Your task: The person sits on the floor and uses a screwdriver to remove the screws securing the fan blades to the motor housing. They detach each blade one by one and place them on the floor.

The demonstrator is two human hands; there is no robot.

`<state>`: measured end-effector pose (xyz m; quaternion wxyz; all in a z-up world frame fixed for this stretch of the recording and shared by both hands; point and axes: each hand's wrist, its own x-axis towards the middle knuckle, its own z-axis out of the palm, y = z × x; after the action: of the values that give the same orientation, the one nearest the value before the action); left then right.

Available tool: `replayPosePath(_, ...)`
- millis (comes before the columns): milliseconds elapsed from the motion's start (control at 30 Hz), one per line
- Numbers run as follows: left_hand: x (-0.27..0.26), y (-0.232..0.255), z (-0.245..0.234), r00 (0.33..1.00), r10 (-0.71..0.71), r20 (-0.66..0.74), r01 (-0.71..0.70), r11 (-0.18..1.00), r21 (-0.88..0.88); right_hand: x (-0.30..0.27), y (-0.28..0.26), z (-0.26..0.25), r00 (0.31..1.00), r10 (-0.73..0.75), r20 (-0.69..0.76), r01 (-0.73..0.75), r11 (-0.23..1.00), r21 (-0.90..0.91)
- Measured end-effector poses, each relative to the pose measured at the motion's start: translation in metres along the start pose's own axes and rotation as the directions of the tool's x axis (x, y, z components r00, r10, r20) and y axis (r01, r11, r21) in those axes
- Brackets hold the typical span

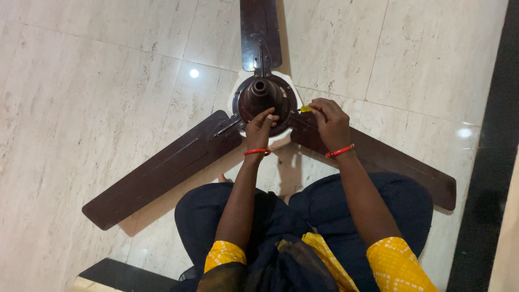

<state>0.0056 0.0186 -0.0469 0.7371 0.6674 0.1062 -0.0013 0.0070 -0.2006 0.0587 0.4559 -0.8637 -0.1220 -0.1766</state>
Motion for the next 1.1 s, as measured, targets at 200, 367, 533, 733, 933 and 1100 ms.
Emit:
replayPosePath(200,-0.004,0.013,0.001,1.000,0.006,-0.014,-0.005,0.999,0.046,0.000,-0.002,-0.001,1.000,-0.004,0.015,0.004,1.000,-0.024)
replayPosePath(367,-0.013,0.032,0.009,0.991,0.135,0.013,-0.135,0.972,0.194,-0.002,-0.006,0.006,0.997,-0.074,0.003,0.074,0.997,-0.020)
replayPosePath(533,-0.023,0.056,0.025,0.874,0.447,0.190,-0.482,0.747,0.459,-0.006,-0.008,0.015,1.000,0.027,-0.010,-0.026,0.998,0.064)
replayPosePath(733,-0.016,0.063,0.038,0.854,0.414,0.315,-0.520,0.701,0.489,-0.004,-0.003,0.018,0.988,-0.148,-0.044,0.150,0.988,0.045)
replayPosePath(933,-0.004,0.041,0.042,0.806,0.469,0.362,-0.592,0.639,0.490,-0.006,-0.005,0.021,0.999,-0.042,-0.014,0.044,0.991,0.126)
replayPosePath(1100,0.011,0.027,0.045,0.820,0.457,0.344,-0.572,0.652,0.498,-0.001,-0.006,0.021,0.998,-0.057,-0.039,0.061,0.990,0.130)
